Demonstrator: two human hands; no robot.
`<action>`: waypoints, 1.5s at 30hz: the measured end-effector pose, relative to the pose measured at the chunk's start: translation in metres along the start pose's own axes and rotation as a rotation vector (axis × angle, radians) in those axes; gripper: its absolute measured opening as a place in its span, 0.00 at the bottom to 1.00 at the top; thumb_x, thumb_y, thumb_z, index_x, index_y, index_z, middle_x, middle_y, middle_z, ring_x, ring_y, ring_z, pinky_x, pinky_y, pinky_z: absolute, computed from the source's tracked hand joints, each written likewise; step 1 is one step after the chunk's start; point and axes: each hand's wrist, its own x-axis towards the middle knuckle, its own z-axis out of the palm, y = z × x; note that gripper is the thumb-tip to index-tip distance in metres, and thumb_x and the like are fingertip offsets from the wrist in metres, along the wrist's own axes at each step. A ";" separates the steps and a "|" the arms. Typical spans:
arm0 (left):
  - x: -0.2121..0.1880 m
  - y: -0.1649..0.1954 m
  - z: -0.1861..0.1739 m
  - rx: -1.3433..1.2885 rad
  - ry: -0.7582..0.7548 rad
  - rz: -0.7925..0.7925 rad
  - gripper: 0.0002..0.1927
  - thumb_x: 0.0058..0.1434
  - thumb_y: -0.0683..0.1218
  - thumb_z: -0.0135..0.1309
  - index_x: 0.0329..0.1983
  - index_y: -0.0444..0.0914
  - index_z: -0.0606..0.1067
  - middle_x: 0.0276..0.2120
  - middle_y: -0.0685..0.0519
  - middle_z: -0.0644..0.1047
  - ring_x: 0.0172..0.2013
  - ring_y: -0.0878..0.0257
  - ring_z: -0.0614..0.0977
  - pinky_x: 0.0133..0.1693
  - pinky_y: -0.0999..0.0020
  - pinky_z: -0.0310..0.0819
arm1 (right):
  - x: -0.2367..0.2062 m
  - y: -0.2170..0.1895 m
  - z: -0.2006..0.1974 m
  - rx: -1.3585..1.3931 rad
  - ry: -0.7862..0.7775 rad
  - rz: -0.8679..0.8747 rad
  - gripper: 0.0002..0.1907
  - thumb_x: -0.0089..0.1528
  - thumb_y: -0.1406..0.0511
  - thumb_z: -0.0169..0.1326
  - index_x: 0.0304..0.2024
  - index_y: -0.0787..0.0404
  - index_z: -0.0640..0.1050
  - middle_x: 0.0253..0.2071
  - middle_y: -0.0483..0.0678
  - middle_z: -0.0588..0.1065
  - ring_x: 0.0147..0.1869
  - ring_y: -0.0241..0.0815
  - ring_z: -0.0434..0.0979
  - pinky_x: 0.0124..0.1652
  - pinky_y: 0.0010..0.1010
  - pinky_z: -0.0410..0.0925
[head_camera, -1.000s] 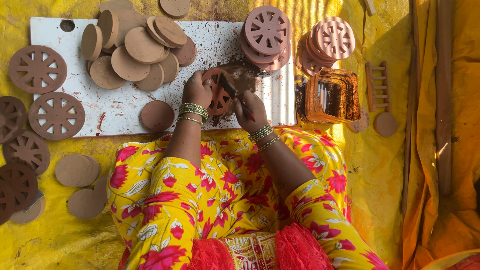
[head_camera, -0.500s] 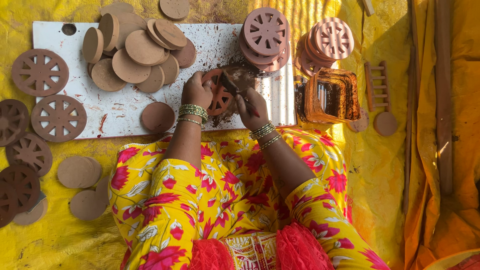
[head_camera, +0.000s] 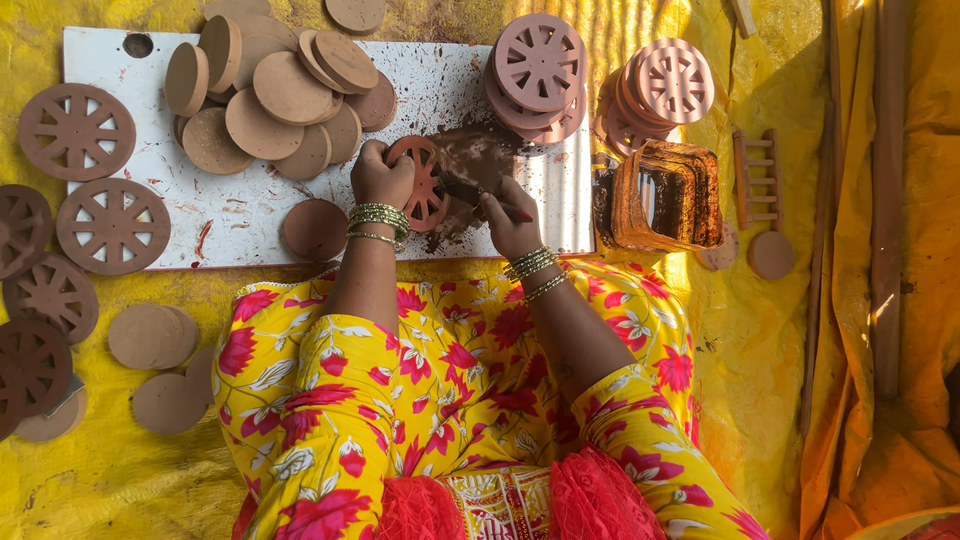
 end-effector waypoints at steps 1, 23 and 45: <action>-0.001 -0.001 0.000 -0.025 -0.007 -0.009 0.13 0.53 0.46 0.58 0.39 0.34 0.75 0.32 0.42 0.81 0.34 0.47 0.84 0.41 0.55 0.78 | 0.001 -0.001 -0.004 0.001 -0.012 0.010 0.07 0.66 0.66 0.51 0.42 0.65 0.73 0.33 0.48 0.78 0.35 0.35 0.81 0.36 0.28 0.73; -0.018 0.044 -0.019 -0.071 -0.302 0.435 0.10 0.60 0.45 0.61 0.43 0.36 0.81 0.39 0.45 0.82 0.40 0.49 0.84 0.43 0.57 0.78 | -0.004 -0.057 -0.014 -0.288 0.084 -0.157 0.12 0.70 0.65 0.51 0.33 0.66 0.72 0.26 0.48 0.79 0.30 0.34 0.81 0.32 0.26 0.70; -0.009 0.031 -0.019 -0.067 -0.166 0.268 0.09 0.64 0.48 0.60 0.41 0.37 0.82 0.37 0.44 0.81 0.36 0.49 0.84 0.40 0.56 0.78 | -0.013 -0.069 -0.009 -0.307 0.030 -0.271 0.11 0.71 0.63 0.49 0.39 0.64 0.74 0.29 0.49 0.80 0.32 0.39 0.83 0.33 0.30 0.72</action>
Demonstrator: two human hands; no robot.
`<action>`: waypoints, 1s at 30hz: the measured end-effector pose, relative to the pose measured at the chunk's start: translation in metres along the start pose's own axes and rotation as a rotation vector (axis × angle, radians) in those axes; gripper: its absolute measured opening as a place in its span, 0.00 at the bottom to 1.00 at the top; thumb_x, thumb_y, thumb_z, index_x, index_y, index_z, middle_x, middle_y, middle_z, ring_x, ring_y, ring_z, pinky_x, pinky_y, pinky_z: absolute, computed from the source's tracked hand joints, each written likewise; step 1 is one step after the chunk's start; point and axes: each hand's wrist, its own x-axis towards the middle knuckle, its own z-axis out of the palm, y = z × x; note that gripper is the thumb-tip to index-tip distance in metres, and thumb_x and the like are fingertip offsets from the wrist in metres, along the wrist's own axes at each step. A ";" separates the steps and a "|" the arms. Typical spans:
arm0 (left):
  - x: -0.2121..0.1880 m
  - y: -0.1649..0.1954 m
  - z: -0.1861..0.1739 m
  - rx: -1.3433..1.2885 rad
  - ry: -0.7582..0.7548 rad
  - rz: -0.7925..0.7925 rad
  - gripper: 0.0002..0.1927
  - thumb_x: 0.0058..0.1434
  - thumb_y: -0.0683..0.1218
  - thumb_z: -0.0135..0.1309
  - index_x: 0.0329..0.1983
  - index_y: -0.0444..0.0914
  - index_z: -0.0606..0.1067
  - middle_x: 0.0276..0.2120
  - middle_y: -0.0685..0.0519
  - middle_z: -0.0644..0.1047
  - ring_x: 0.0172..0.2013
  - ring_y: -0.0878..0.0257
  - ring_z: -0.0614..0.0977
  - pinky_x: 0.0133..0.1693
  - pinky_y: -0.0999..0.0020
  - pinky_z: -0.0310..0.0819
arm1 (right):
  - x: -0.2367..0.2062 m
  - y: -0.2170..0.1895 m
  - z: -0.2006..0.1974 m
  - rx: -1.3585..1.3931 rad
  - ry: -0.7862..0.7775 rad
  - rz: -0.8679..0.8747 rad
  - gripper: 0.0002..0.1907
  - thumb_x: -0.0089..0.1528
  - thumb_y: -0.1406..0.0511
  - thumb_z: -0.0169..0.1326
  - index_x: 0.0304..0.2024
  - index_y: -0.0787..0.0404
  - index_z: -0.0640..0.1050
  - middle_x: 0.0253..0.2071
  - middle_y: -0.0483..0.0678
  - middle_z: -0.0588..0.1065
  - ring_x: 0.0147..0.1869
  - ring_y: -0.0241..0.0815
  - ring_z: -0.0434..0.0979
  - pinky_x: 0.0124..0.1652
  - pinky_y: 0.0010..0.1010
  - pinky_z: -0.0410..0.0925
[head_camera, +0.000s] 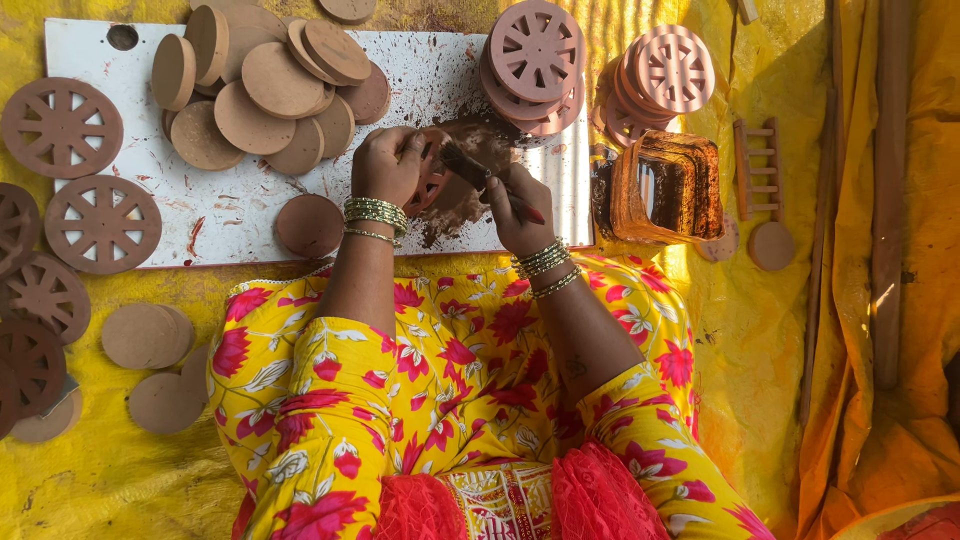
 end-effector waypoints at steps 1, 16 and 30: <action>0.000 0.002 0.000 0.019 -0.004 0.007 0.09 0.64 0.48 0.60 0.41 0.37 0.82 0.37 0.44 0.81 0.36 0.48 0.84 0.40 0.55 0.77 | 0.000 0.003 0.003 0.005 0.005 -0.007 0.11 0.71 0.63 0.49 0.39 0.64 0.74 0.29 0.49 0.80 0.32 0.39 0.82 0.33 0.29 0.71; -0.001 0.000 0.003 0.044 0.035 0.059 0.11 0.65 0.49 0.59 0.42 0.37 0.82 0.36 0.43 0.81 0.37 0.47 0.83 0.40 0.55 0.77 | 0.002 0.013 0.008 -0.029 -0.048 0.017 0.12 0.71 0.61 0.50 0.37 0.63 0.72 0.29 0.50 0.80 0.32 0.43 0.83 0.33 0.32 0.72; 0.000 -0.007 0.010 0.036 0.090 0.025 0.10 0.64 0.47 0.60 0.39 0.35 0.82 0.35 0.42 0.82 0.37 0.45 0.83 0.41 0.54 0.77 | -0.004 -0.012 0.017 -0.288 -0.115 -0.241 0.07 0.65 0.68 0.56 0.39 0.62 0.69 0.31 0.56 0.74 0.35 0.60 0.76 0.35 0.48 0.68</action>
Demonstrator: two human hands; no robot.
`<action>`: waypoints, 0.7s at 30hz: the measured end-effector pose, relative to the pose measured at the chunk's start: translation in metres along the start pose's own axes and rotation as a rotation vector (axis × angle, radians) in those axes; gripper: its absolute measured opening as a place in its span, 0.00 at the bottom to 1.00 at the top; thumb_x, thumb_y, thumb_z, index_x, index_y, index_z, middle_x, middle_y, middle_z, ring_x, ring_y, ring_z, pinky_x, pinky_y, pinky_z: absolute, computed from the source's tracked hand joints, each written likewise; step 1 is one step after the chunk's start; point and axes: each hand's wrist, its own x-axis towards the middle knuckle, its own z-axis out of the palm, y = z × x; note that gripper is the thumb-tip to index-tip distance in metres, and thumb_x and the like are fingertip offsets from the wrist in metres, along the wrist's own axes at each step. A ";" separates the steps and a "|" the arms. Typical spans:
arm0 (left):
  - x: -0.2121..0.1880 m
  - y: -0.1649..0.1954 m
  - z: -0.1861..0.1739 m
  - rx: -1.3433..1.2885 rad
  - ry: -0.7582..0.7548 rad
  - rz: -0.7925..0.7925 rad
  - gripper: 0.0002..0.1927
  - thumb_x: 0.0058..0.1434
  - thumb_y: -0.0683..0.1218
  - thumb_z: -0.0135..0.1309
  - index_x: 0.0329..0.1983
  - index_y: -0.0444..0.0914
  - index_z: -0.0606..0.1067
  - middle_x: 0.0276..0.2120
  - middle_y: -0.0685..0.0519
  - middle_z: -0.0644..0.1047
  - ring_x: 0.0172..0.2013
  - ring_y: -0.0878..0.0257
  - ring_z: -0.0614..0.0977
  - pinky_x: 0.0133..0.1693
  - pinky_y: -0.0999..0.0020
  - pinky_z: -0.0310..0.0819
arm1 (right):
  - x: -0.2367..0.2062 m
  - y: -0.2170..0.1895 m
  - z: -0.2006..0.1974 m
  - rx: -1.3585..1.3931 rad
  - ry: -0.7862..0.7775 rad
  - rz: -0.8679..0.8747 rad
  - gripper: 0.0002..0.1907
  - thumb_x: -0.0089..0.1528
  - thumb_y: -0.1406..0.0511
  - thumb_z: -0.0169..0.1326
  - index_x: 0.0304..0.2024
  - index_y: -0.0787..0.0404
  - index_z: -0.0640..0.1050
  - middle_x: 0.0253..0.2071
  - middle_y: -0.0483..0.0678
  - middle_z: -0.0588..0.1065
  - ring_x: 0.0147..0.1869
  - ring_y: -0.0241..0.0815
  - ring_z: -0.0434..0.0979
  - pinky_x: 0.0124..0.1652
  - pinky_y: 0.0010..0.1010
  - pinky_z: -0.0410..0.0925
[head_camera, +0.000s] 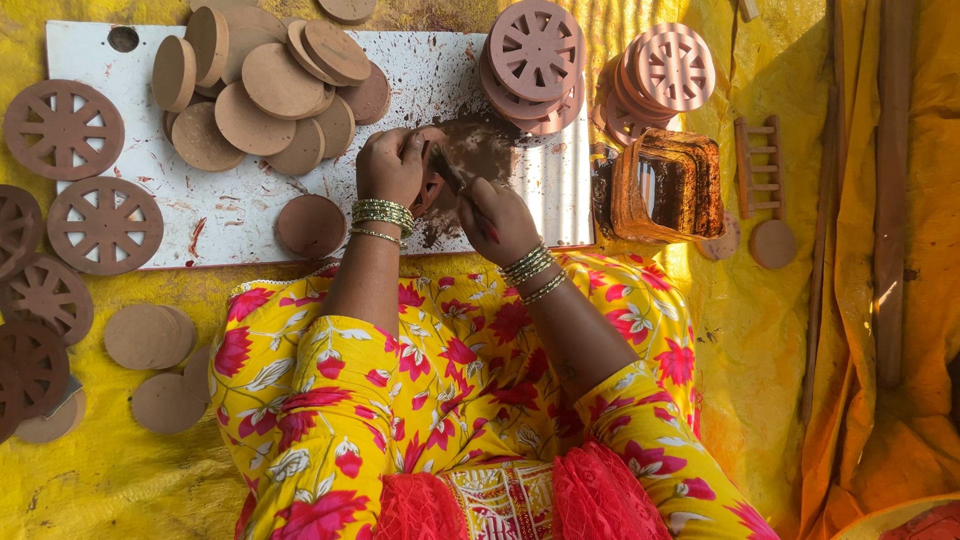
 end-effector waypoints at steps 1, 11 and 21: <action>0.000 -0.002 0.000 0.004 0.000 -0.009 0.10 0.64 0.47 0.60 0.38 0.35 0.82 0.35 0.42 0.82 0.37 0.45 0.83 0.40 0.54 0.77 | 0.000 -0.002 0.003 -0.015 0.007 -0.005 0.07 0.65 0.68 0.56 0.39 0.62 0.70 0.31 0.56 0.74 0.35 0.60 0.76 0.34 0.48 0.67; 0.003 -0.019 0.006 0.047 0.052 -0.092 0.11 0.64 0.48 0.60 0.37 0.34 0.82 0.33 0.42 0.81 0.36 0.45 0.83 0.39 0.54 0.76 | -0.003 0.003 0.004 0.042 0.041 0.019 0.07 0.65 0.69 0.57 0.40 0.62 0.71 0.30 0.56 0.73 0.35 0.60 0.76 0.34 0.47 0.67; -0.002 -0.001 0.003 0.030 0.046 -0.081 0.10 0.65 0.48 0.59 0.40 0.35 0.82 0.36 0.43 0.81 0.35 0.48 0.84 0.39 0.56 0.78 | -0.005 0.014 0.011 0.135 0.160 0.138 0.06 0.69 0.66 0.53 0.40 0.63 0.72 0.30 0.53 0.78 0.34 0.50 0.81 0.35 0.37 0.71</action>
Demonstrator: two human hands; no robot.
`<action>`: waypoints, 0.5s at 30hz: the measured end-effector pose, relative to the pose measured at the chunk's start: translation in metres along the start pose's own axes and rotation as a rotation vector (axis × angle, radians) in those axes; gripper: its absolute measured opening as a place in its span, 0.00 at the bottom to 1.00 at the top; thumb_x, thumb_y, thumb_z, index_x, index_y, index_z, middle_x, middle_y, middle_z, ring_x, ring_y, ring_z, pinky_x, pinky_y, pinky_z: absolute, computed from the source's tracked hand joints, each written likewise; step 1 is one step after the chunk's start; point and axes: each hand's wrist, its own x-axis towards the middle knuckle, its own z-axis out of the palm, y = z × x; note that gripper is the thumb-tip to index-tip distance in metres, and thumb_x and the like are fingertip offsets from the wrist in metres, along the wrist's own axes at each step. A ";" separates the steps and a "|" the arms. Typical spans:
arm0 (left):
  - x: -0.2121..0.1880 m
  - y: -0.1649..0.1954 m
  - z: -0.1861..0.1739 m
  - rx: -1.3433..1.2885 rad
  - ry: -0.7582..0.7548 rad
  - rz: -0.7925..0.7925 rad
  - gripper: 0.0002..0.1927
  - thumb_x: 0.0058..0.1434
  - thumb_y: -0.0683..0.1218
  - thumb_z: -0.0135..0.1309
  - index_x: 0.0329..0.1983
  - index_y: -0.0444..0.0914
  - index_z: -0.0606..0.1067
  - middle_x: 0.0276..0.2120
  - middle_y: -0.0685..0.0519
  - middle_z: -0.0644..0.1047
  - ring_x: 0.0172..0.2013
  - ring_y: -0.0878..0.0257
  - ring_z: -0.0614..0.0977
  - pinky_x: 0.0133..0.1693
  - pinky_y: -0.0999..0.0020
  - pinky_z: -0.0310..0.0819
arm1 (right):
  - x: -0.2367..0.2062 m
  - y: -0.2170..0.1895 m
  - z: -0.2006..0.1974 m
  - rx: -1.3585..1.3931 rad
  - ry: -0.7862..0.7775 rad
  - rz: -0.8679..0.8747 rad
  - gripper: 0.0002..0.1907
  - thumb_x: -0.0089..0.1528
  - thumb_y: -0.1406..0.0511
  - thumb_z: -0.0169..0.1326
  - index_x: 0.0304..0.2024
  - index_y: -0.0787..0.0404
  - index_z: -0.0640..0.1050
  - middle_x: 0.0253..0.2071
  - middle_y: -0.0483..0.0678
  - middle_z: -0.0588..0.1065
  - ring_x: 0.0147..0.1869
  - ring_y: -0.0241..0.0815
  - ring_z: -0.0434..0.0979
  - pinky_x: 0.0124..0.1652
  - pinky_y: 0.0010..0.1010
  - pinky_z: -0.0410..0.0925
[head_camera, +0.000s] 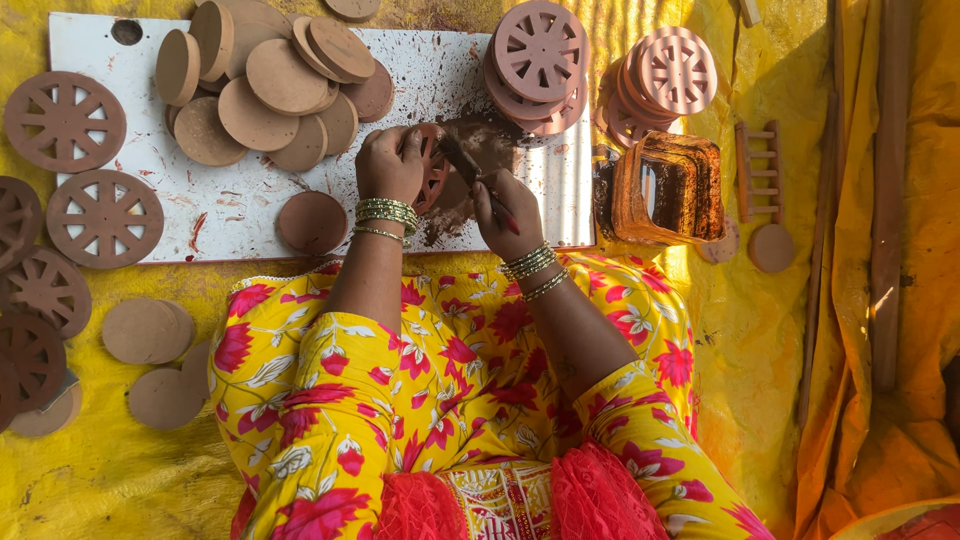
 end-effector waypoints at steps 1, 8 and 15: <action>-0.001 0.001 0.000 0.002 -0.001 0.021 0.10 0.65 0.48 0.59 0.39 0.35 0.82 0.35 0.43 0.81 0.35 0.48 0.83 0.39 0.56 0.77 | -0.001 0.002 0.001 0.045 -0.013 0.042 0.07 0.70 0.65 0.53 0.40 0.63 0.72 0.30 0.51 0.79 0.33 0.47 0.82 0.35 0.35 0.71; -0.002 0.004 -0.002 -0.008 0.007 0.057 0.10 0.64 0.47 0.60 0.38 0.35 0.82 0.34 0.44 0.81 0.34 0.48 0.83 0.37 0.56 0.77 | 0.002 0.034 0.008 0.096 0.053 0.205 0.11 0.70 0.62 0.52 0.39 0.64 0.72 0.29 0.48 0.80 0.31 0.35 0.80 0.32 0.27 0.70; 0.010 -0.009 -0.007 -0.098 0.162 0.064 0.09 0.65 0.45 0.60 0.40 0.34 0.82 0.33 0.44 0.81 0.34 0.50 0.84 0.38 0.58 0.78 | -0.005 0.064 0.011 0.144 0.061 0.354 0.13 0.69 0.62 0.56 0.34 0.65 0.74 0.28 0.47 0.79 0.31 0.32 0.78 0.33 0.26 0.70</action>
